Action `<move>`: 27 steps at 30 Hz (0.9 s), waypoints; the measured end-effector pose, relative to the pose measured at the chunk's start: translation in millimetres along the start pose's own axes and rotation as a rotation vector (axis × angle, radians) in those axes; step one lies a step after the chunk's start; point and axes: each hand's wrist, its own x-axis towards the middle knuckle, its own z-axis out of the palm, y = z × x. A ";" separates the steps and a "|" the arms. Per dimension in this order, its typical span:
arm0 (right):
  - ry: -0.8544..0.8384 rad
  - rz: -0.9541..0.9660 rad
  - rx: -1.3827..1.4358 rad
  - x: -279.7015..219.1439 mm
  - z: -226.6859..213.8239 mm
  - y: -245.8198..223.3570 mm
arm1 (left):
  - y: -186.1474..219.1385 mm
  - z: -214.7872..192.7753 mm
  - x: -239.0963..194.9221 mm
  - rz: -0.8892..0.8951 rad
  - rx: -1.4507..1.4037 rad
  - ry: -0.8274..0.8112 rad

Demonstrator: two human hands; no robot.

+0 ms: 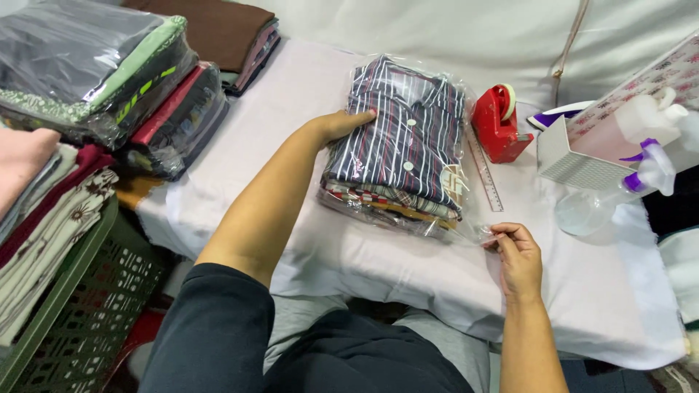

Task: Packing folded garments into clear plastic bags and sealing them with tape.

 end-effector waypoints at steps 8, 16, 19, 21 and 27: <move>-0.026 0.332 -0.032 33.2 17.2 -44.0 | 11.0 -18.1 -8.1 -0.043 -0.133 0.090; -0.264 0.623 0.045 131.9 92.8 -55.1 | 5.2 -22.1 6.8 0.017 -0.279 -0.061; -0.302 0.555 0.073 170.5 116.5 -47.3 | 4.4 -22.1 9.9 0.019 -0.293 -0.089; -0.308 0.504 0.101 194.1 132.3 -42.0 | 7.5 -25.7 11.0 -0.005 -0.286 -0.075; -0.132 0.482 0.110 228.5 142.8 -27.2 | -6.3 -31.6 26.2 0.002 -0.260 -0.061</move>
